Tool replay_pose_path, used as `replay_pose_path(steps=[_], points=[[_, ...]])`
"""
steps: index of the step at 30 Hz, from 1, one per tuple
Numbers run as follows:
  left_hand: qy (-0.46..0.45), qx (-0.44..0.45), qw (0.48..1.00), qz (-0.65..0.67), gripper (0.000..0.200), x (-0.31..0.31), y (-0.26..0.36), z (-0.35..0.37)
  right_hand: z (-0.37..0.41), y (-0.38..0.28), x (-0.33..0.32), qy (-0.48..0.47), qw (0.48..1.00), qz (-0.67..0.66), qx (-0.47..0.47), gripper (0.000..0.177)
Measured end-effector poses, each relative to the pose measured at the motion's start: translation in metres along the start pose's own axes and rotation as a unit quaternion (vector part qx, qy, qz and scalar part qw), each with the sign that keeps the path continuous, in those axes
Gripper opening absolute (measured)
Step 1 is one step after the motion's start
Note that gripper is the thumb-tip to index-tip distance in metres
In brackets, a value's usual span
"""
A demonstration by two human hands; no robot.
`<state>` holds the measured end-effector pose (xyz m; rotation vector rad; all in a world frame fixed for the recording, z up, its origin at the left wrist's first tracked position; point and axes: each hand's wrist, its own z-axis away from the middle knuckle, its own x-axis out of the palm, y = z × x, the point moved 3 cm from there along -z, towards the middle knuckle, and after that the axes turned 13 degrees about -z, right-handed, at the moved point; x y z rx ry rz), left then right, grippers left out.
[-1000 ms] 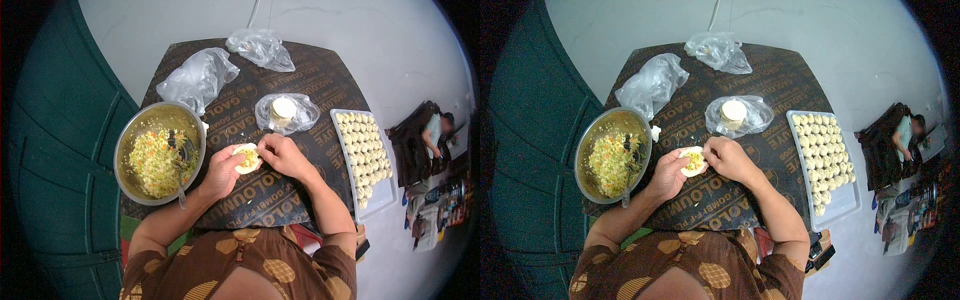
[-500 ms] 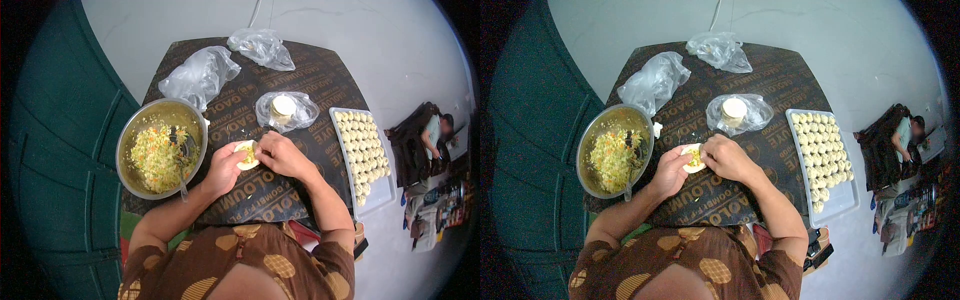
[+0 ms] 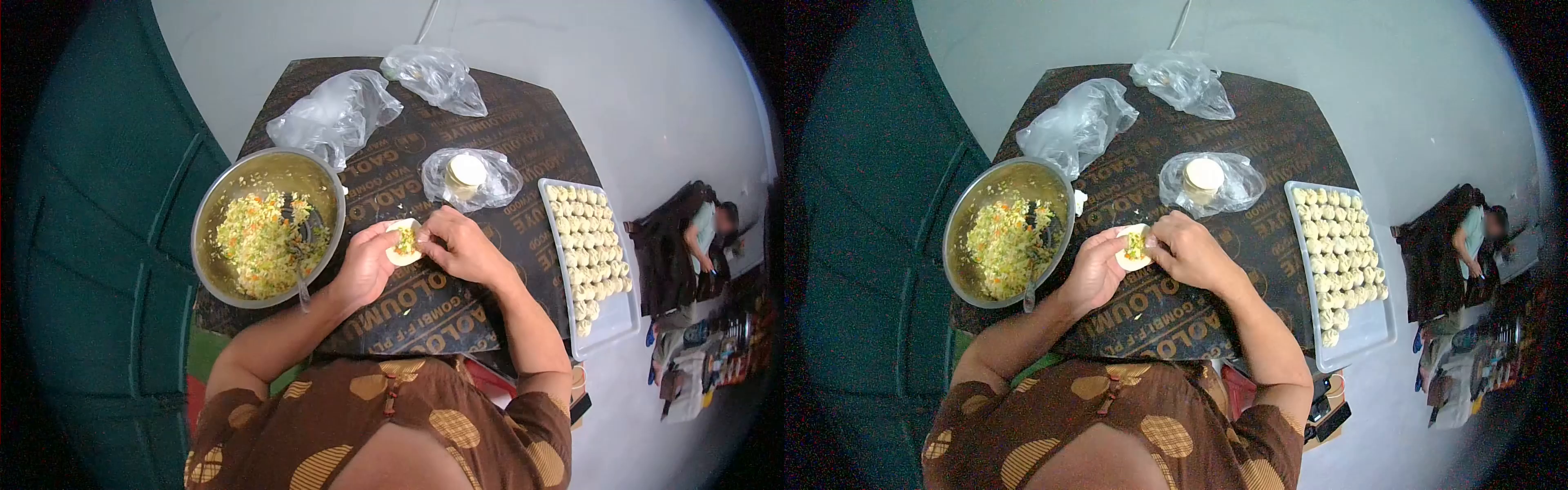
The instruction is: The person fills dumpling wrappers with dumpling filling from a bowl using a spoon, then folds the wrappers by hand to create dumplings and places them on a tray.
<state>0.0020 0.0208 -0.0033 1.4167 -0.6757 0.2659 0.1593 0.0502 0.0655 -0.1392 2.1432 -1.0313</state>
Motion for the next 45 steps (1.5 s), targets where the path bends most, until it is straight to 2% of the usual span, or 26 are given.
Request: replay_pose_path(steps=[7,9,15,17,22,24,30,32,36,45], points=[[-0.009,0.011,0.999,0.047,0.029,0.0,-0.002,0.0,-0.001,-0.001,0.009,-0.009,1.0,0.004,-0.01,0.012],[-0.013,0.011,0.999,0.052,0.029,0.0,-0.004,-0.001,0.0,0.001,0.012,-0.002,0.998,0.042,-0.038,0.012],[-0.033,0.012,0.998,0.054,0.028,0.002,-0.002,0.0,-0.001,0.001,0.013,-0.001,0.998,0.055,-0.021,0.013],[-0.036,0.006,0.999,-0.015,0.029,0.006,0.001,0.002,-0.001,0.001,0.013,0.001,0.999,0.05,-0.018,0.013],[-0.029,-0.001,0.999,-0.035,0.031,0.007,0.001,0.001,0.0,0.002,0.012,0.007,0.999,0.043,-0.013,0.014],[-0.029,0.0,0.999,-0.041,0.031,0.006,0.001,0.0,0.0,0.002,0.009,0.003,1.0,-0.002,-0.011,0.014],[-0.023,0.004,0.998,-0.054,0.028,0.006,-0.001,0.001,-0.001,-0.002,0.008,0.006,1.0,0.021,-0.013,0.013],[-0.036,0.003,0.999,0.023,0.029,0.0,-0.003,0.0,-0.001,0.002,0.009,0.007,1.0,0.023,-0.02,0.013],[-0.052,0.026,0.997,0.055,0.029,-0.003,-0.003,-0.001,-0.001,0.001,0.009,0.01,1.0,0.021,-0.02,0.014],[-0.021,0.017,0.999,-0.026,0.028,0.001,-0.003,0.001,-0.001,0.002,0.01,0.002,1.0,0.007,-0.028,0.013]])
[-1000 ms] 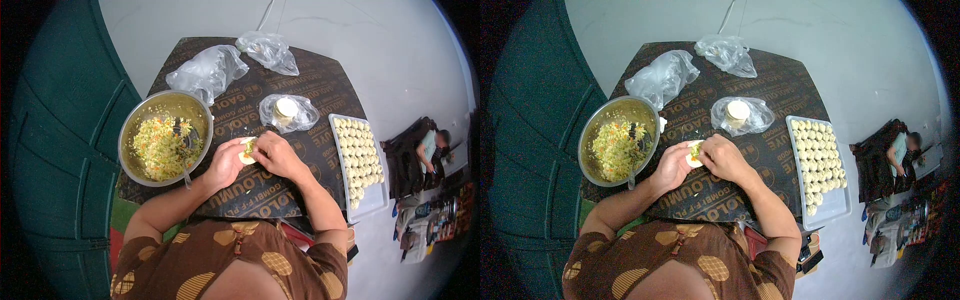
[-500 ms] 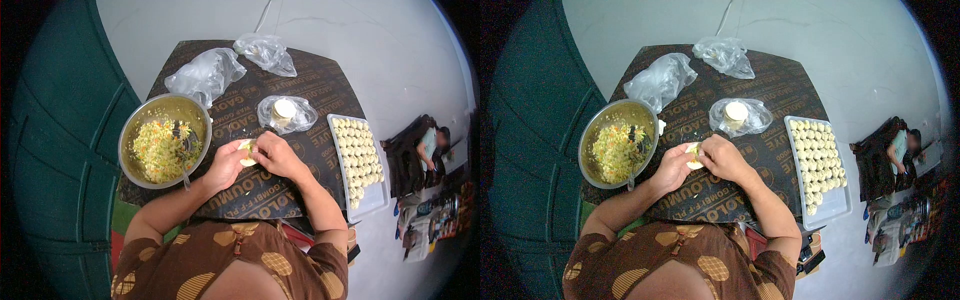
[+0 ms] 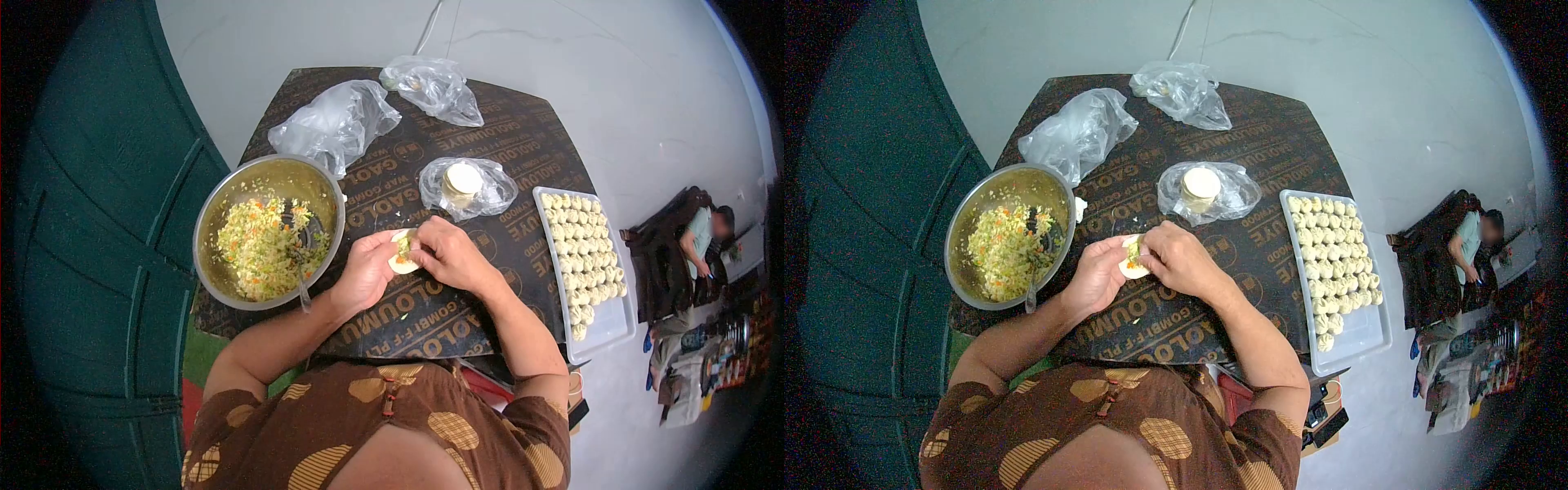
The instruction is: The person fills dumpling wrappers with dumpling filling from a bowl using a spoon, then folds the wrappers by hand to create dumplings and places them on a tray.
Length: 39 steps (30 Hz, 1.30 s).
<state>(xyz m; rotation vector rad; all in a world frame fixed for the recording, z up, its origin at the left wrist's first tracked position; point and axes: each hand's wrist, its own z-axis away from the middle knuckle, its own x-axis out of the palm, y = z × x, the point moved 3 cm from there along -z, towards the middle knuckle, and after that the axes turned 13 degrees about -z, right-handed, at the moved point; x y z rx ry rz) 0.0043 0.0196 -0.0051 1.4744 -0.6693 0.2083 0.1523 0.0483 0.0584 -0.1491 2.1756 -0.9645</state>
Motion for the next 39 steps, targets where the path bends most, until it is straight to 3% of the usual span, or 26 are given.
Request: replay_pose_path(steps=[9,15,27,30,32,39], points=[[0.01,-0.022,0.999,-0.023,0.027,0.0,-0.002,-0.001,0.002,0.007,0.004,-0.009,1.0,0.013,0.005,0.012],[-0.002,-0.017,0.999,0.035,0.025,-0.002,-0.002,-0.002,0.002,0.004,0.004,-0.007,1.0,0.018,0.015,0.012],[0.009,-0.01,0.999,-0.033,0.026,-0.001,-0.004,-0.002,0.001,0.003,0.005,0.002,1.0,0.016,0.002,0.012],[0.013,-0.025,1.0,0.002,0.028,-0.001,0.001,-0.002,0.001,0.003,0.003,0.005,1.0,0.027,-0.003,0.012],[-0.039,-0.009,0.998,0.048,0.036,0.002,0.006,-0.001,0.001,0.002,0.001,0.013,1.0,0.022,0.005,0.011],[-0.035,-0.01,0.999,-0.025,0.042,0.008,0.008,-0.001,0.002,0.004,-0.001,0.023,1.0,0.015,0.0,0.011]])
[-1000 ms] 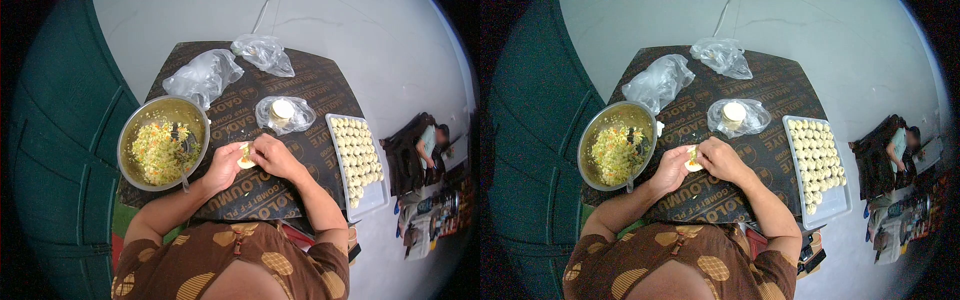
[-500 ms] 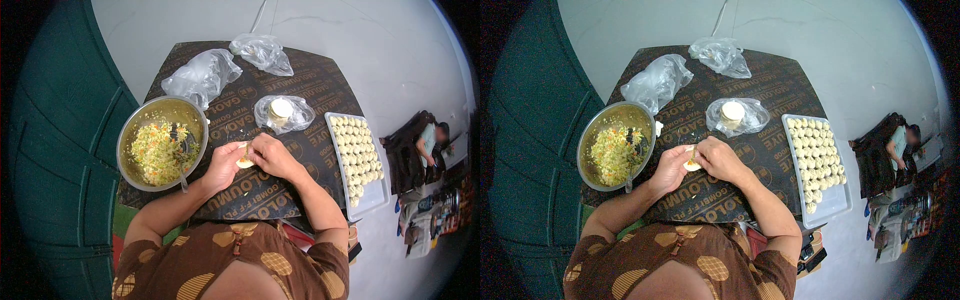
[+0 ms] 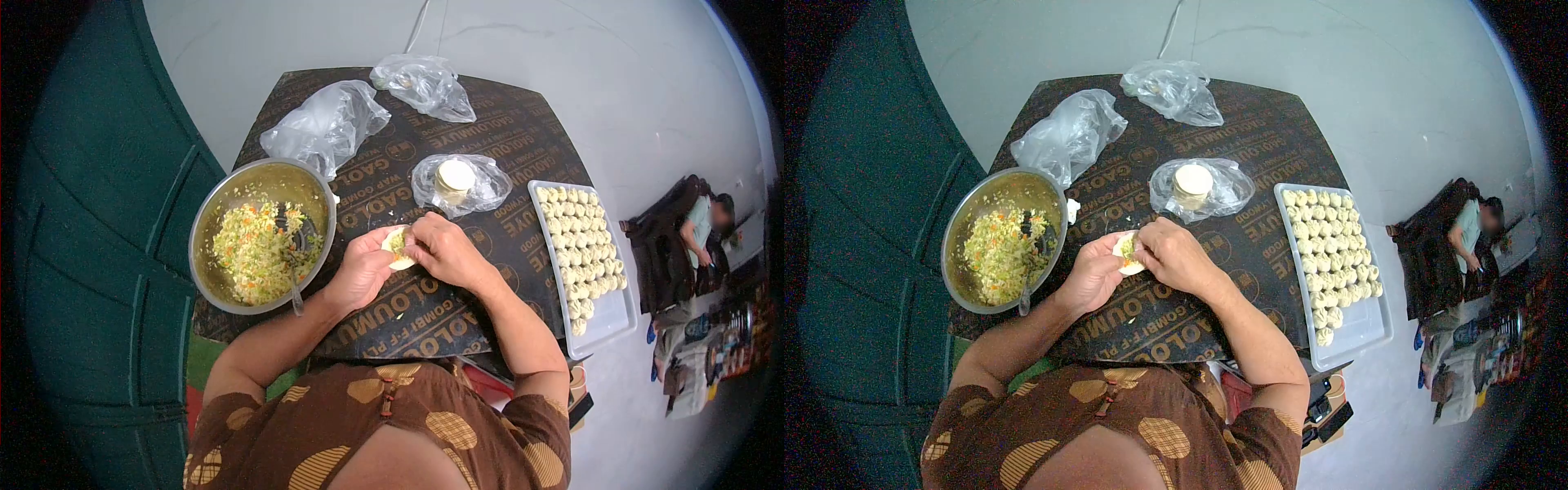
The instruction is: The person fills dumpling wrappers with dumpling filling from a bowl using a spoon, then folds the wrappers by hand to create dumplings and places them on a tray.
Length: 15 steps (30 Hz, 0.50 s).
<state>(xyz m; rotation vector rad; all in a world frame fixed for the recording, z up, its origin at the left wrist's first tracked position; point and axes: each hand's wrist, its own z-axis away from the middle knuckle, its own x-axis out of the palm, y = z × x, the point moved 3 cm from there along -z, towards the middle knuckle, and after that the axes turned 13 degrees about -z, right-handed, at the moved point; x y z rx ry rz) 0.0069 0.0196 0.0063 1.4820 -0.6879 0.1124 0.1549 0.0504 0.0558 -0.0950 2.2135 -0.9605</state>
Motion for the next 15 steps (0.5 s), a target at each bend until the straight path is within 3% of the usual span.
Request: replay_pose_path(steps=[15], points=[[0.0,-0.014,1.0,0.009,0.035,-0.0032,-0.0057,-0.0007,0.0007,0.0013,0.0043,-0.014,0.999,0.033,-0.009,0.012]])
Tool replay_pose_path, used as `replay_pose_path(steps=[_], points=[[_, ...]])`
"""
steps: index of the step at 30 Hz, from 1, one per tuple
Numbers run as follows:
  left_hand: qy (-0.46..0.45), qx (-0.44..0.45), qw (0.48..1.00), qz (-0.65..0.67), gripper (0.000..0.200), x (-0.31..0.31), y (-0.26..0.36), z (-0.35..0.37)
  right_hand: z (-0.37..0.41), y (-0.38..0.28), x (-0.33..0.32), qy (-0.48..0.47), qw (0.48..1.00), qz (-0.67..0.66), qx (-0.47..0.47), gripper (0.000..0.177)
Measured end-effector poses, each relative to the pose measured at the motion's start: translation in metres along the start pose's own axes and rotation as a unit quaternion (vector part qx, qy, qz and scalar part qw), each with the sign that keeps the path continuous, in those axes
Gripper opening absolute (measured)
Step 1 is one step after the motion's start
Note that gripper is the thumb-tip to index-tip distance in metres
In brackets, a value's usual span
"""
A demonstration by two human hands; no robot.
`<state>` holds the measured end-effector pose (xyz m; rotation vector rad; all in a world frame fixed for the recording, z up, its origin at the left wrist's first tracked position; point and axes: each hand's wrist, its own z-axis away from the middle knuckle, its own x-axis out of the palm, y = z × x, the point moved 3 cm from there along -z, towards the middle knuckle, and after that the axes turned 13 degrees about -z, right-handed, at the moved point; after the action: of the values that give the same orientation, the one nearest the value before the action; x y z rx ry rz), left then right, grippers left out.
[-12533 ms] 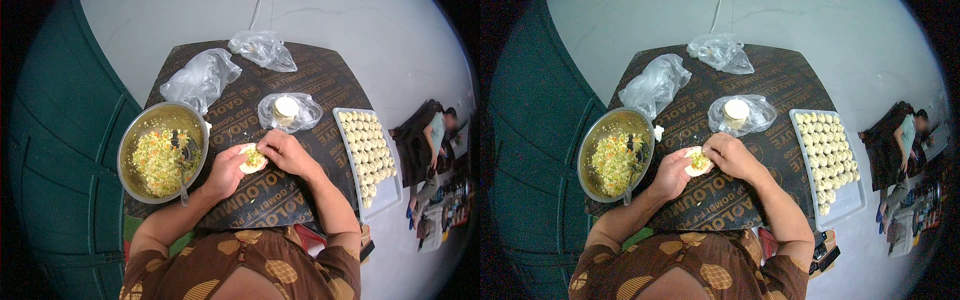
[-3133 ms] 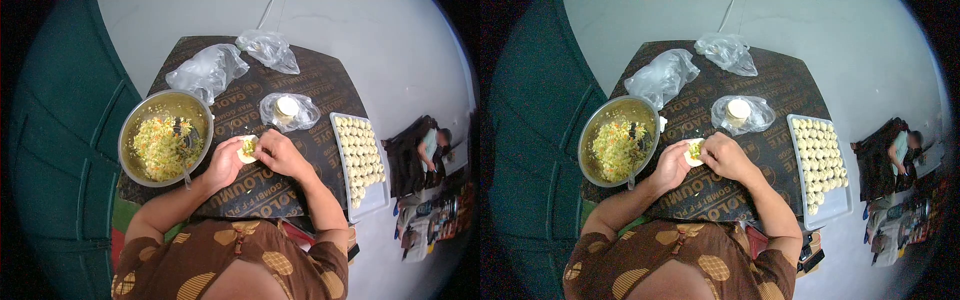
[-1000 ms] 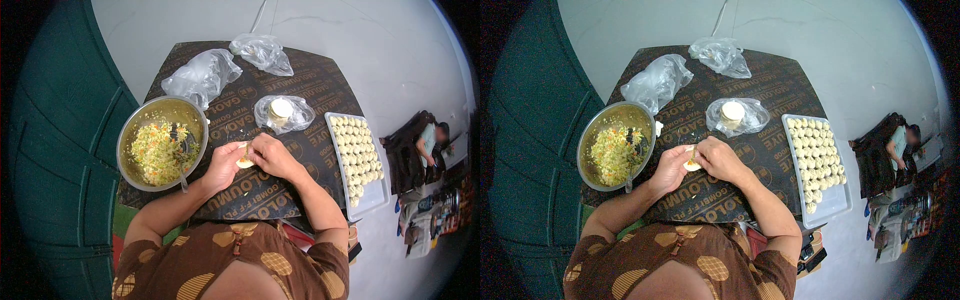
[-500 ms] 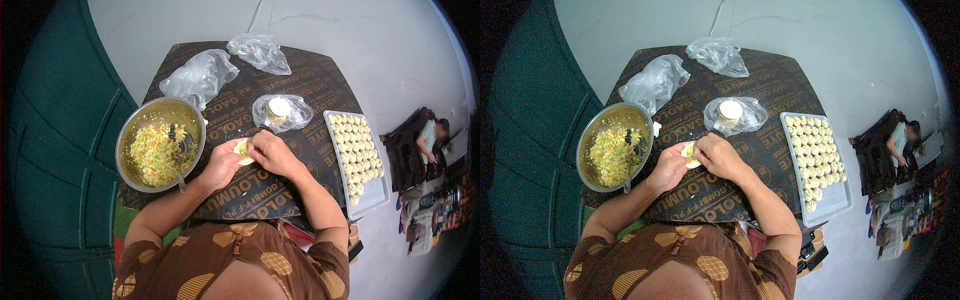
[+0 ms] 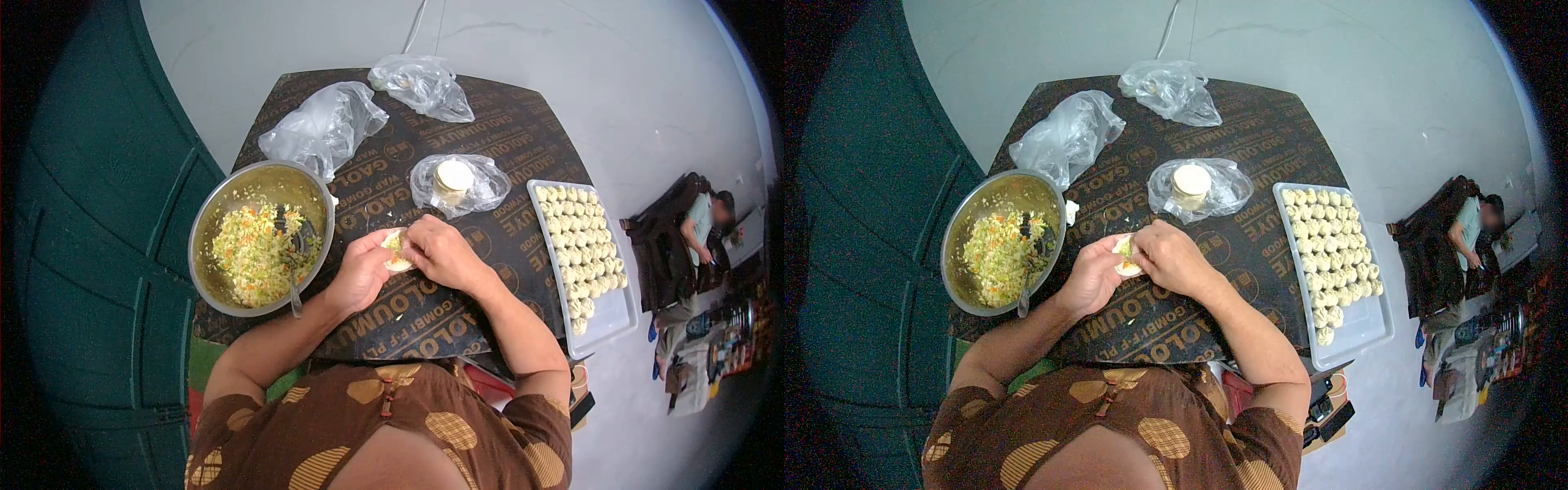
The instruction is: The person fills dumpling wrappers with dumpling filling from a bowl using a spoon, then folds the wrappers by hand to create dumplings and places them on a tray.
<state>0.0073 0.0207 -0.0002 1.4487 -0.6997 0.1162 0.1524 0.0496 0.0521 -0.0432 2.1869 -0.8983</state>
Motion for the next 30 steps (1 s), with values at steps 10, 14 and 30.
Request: replay_pose_path(steps=[10,14,30], points=[[0.013,0.018,0.999,0.024,0.034,-0.004,0.003,-0.001,0.001,0.001,-0.012,0.029,0.988,-0.13,0.077,0.007],[0.001,0.014,1.0,0.024,0.035,-0.003,0.002,-0.001,0.001,0.002,-0.011,0.061,0.985,-0.136,0.087,0.008],[0.043,0.015,0.999,0.011,0.031,0.0,0.005,0.001,0.0,0.004,-0.011,0.115,0.989,-0.082,0.032,0.008]])
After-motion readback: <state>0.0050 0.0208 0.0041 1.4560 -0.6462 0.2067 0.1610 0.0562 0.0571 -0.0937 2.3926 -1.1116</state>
